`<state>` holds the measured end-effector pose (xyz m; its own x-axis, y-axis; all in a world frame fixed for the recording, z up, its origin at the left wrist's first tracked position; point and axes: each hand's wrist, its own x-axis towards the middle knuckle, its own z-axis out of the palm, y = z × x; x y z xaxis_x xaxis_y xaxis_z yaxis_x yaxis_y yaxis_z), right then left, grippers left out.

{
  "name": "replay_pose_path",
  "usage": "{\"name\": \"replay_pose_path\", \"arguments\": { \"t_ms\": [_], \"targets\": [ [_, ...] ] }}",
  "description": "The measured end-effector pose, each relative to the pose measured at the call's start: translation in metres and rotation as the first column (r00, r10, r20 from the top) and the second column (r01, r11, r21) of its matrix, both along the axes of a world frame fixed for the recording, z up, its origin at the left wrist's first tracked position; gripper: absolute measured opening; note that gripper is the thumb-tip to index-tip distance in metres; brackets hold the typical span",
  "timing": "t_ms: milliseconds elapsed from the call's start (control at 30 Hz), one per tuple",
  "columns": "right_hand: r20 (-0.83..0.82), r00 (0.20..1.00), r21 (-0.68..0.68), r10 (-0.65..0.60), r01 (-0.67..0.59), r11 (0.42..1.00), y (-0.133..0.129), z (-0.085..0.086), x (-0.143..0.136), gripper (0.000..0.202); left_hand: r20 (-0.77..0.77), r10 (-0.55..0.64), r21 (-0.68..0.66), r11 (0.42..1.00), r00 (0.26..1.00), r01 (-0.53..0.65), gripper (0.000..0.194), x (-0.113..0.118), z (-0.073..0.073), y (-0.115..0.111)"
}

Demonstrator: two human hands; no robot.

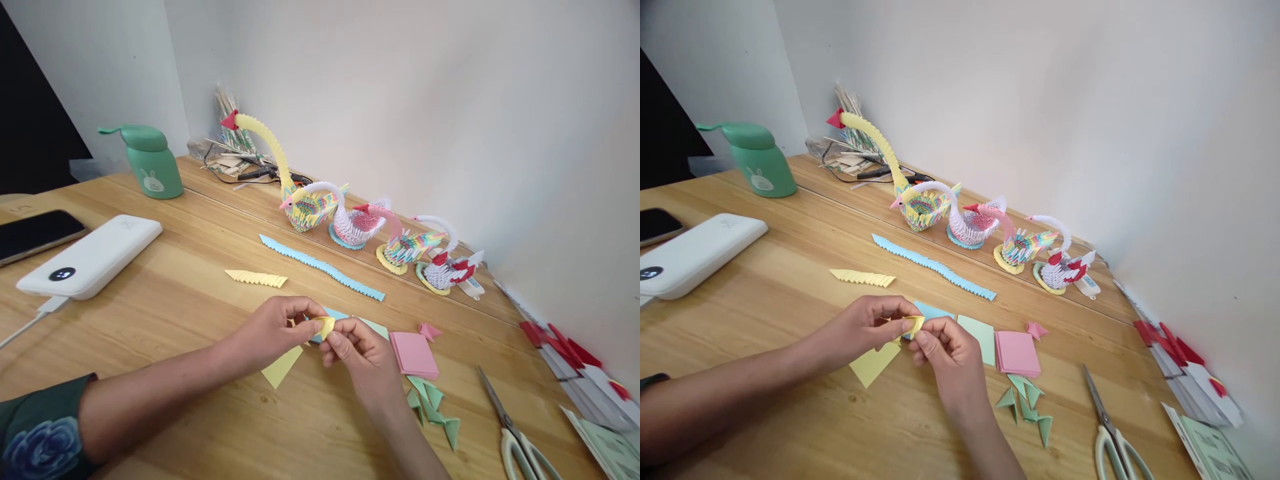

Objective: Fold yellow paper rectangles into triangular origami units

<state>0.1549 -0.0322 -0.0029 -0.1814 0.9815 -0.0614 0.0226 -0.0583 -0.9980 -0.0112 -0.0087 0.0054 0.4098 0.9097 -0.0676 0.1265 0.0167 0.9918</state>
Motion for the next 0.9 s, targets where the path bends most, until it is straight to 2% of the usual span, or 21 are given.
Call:
{"name": "replay_pose_path", "arguments": {
  "t_ms": [100, 200, 333, 467, 633, 800, 900],
  "targets": [
    [0.042, 0.999, 0.008, -0.006, 0.005, 1.000, 0.000, -0.001, -0.001, 0.019, -0.035, -0.026, 0.026, 0.999, 0.999, 0.027, 0.018, 0.000, -0.001, -0.001],
    [0.100, 0.995, 0.024, -0.025, 0.023, 0.999, 0.000, 0.000, -0.002, 0.021, -0.123, 0.007, 0.164, 0.986, 0.992, 0.013, 0.015, 0.001, -0.002, -0.003],
    [0.164, 0.986, 0.046, -0.017, 0.010, 0.999, -0.003, 0.002, -0.004, 0.024, -0.239, 0.081, 0.375, 0.927, 0.968, 0.015, 0.016, 0.001, -0.001, -0.006],
    [0.243, 0.967, 0.107, -0.081, 0.056, 0.993, -0.005, 0.001, -0.004, 0.024, -0.283, 0.090, 0.491, 0.869, 0.955, 0.064, 0.020, 0.000, -0.001, -0.011],
    [0.350, 0.923, 0.152, -0.161, 0.114, 0.982, -0.007, -0.001, -0.006, 0.026, -0.342, 0.122, 0.567, 0.817, 0.932, 0.101, 0.026, 0.001, -0.004, -0.012],
    [0.294, 0.954, 0.112, -0.065, 0.033, 0.993, -0.004, 0.002, -0.003, 0.026, -0.335, 0.126, 0.544, 0.835, 0.934, 0.082, 0.024, 0.000, -0.007, -0.010],
    [0.265, 0.963, 0.090, -0.050, 0.026, 0.996, -0.003, 0.004, 0.001, 0.025, -0.328, 0.125, 0.531, 0.844, 0.936, 0.073, 0.023, -0.001, -0.006, -0.009]
  ]
}}
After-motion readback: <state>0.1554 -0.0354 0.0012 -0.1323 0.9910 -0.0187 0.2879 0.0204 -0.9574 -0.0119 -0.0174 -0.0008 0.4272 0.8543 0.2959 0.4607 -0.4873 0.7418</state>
